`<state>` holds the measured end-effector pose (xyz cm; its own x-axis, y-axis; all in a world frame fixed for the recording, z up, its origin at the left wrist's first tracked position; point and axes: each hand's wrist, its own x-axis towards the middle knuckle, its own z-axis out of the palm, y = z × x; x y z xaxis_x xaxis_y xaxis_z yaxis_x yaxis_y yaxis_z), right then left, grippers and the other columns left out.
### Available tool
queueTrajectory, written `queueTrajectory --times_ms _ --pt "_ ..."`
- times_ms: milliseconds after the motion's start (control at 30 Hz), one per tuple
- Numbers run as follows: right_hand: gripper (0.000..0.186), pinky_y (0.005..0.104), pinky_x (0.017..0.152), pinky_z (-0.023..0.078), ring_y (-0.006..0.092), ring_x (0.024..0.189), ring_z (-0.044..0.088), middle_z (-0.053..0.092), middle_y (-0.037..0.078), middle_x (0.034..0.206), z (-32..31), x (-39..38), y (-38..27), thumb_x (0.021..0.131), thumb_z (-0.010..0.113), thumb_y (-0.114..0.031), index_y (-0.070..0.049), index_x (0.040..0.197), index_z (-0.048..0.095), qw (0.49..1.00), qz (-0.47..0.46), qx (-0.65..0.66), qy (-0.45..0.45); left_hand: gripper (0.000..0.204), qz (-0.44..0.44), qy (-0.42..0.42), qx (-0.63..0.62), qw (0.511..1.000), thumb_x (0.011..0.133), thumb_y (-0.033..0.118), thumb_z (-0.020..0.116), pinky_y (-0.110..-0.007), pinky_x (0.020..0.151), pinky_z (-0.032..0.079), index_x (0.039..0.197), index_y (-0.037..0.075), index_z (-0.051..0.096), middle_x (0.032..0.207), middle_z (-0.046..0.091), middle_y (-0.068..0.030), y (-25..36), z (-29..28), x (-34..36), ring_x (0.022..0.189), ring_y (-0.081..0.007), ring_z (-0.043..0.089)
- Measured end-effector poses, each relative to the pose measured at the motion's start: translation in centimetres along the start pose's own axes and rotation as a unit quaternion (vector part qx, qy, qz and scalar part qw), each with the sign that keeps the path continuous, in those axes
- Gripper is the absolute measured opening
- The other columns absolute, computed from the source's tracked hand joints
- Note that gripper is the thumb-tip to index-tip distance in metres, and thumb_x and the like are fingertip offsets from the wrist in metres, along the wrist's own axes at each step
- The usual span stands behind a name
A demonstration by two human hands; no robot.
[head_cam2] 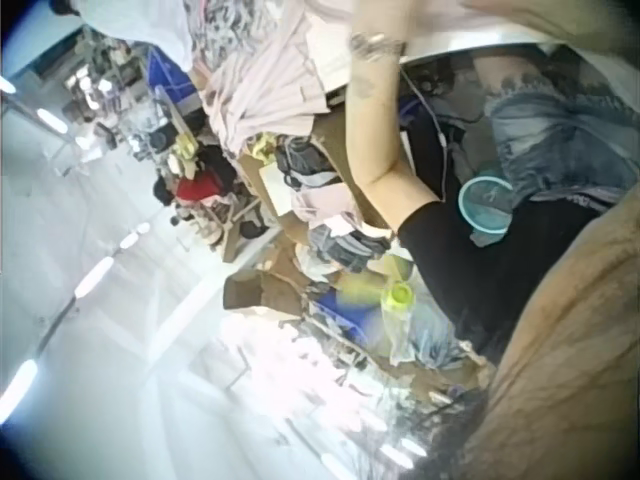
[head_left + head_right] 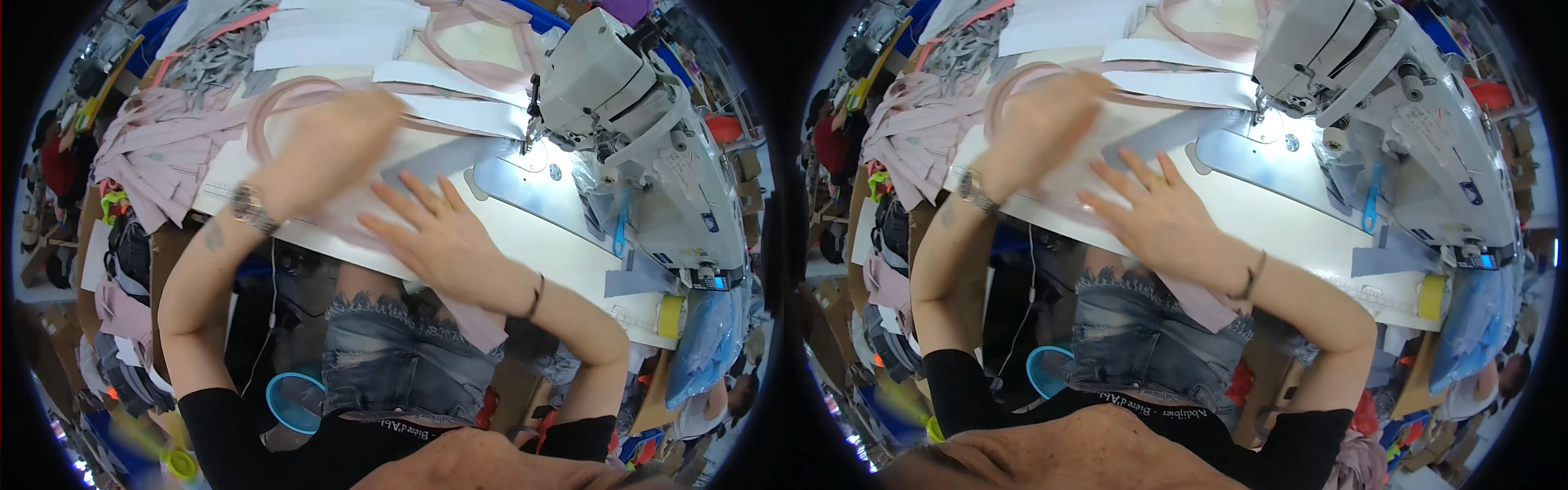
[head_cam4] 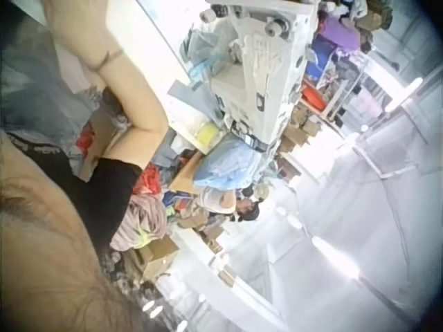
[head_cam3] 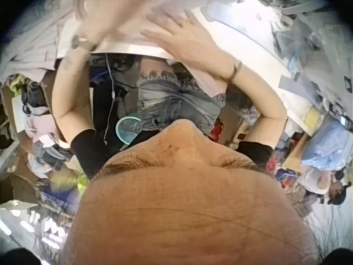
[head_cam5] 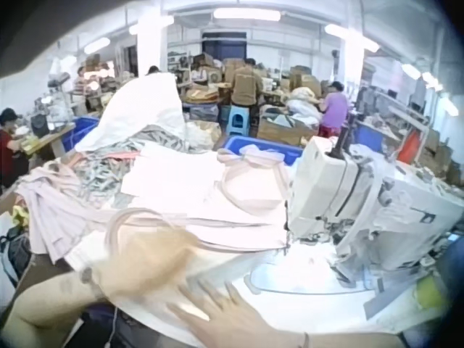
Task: The person aligns fabric strips and straps under a sewing machine needle, stitches them together repeatedly, and gathers the bundle of sewn pieces by hand.
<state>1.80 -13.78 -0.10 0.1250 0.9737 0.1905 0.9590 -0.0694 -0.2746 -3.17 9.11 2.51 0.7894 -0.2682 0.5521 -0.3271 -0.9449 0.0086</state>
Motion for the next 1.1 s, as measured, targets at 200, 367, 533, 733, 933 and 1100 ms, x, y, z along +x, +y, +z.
queueTrajectory --times_ms 200,367,533,733,933,1100 --pt "0.057 0.0620 0.114 0.027 0.0307 0.144 0.037 0.038 0.012 0.156 -3.8 -8.9 -0.1 0.091 0.065 -0.021 -0.026 0.146 0.050 0.994 0.050 0.006 -0.101 0.037 0.156 -0.099 -0.120 0.975 0.082 0.015 0.070 -0.040 0.095 0.049 0.116 0.004 0.059 0.127 0.060 -0.0126 7.1 6.7 4.3 0.119 -0.0318 0.057" --pt "0.052 0.0617 0.112 0.030 0.0317 0.137 0.044 0.039 0.013 0.154 -5.3 -9.9 4.3 0.092 0.064 -0.021 -0.022 0.143 0.052 0.992 0.118 -0.012 -0.046 0.027 0.061 -0.134 -0.058 0.987 0.083 0.017 0.072 -0.041 0.087 0.051 0.105 0.004 0.061 0.116 0.062 -0.0105 6.8 6.2 5.3 0.104 -0.0307 0.060" --pt "0.032 0.0601 0.112 0.035 0.0277 0.133 0.048 0.053 0.007 0.144 -3.4 -6.4 7.2 0.093 0.059 -0.014 -0.013 0.124 0.065 0.995 0.063 0.040 0.072 0.033 0.004 -0.064 -0.136 0.989 0.081 0.020 0.076 -0.040 0.078 0.053 0.107 0.006 0.062 0.103 0.066 -0.0095 8.8 3.1 4.8 0.091 -0.0294 0.063" --pt "0.037 0.0570 0.115 0.032 0.0298 0.132 0.049 0.057 0.007 0.141 -3.1 -7.0 7.6 0.092 0.060 -0.011 -0.014 0.128 0.065 0.992 0.056 0.061 0.093 0.016 -0.029 -0.202 -0.018 0.979 0.083 0.013 0.069 -0.040 0.070 0.053 0.097 0.006 0.064 0.087 0.066 -0.0074 5.6 1.1 2.1 0.082 -0.0280 0.065" --pt "0.035 0.0559 0.115 0.033 0.0262 0.131 0.050 0.058 0.004 0.140 -2.6 -6.7 8.0 0.093 0.059 -0.011 -0.013 0.127 0.066 0.994 0.028 0.019 0.102 0.014 -0.084 -0.133 0.097 0.983 0.084 0.012 0.069 -0.041 0.074 0.053 0.096 0.005 0.065 0.090 0.066 -0.0094 2.3 -0.6 0.4 0.091 -0.0290 0.064" --pt "0.036 0.0581 0.113 0.035 0.0242 0.131 0.050 0.061 0.006 0.134 -3.0 -7.2 8.4 0.089 0.065 -0.021 -0.013 0.124 0.067 0.994 0.018 0.006 0.110 0.019 0.016 -0.069 -0.067 0.995 0.082 0.011 0.074 -0.036 0.072 0.053 0.099 0.004 0.068 0.089 0.068 -0.0092 7.7 4.0 2.9 0.089 -0.0245 0.067"
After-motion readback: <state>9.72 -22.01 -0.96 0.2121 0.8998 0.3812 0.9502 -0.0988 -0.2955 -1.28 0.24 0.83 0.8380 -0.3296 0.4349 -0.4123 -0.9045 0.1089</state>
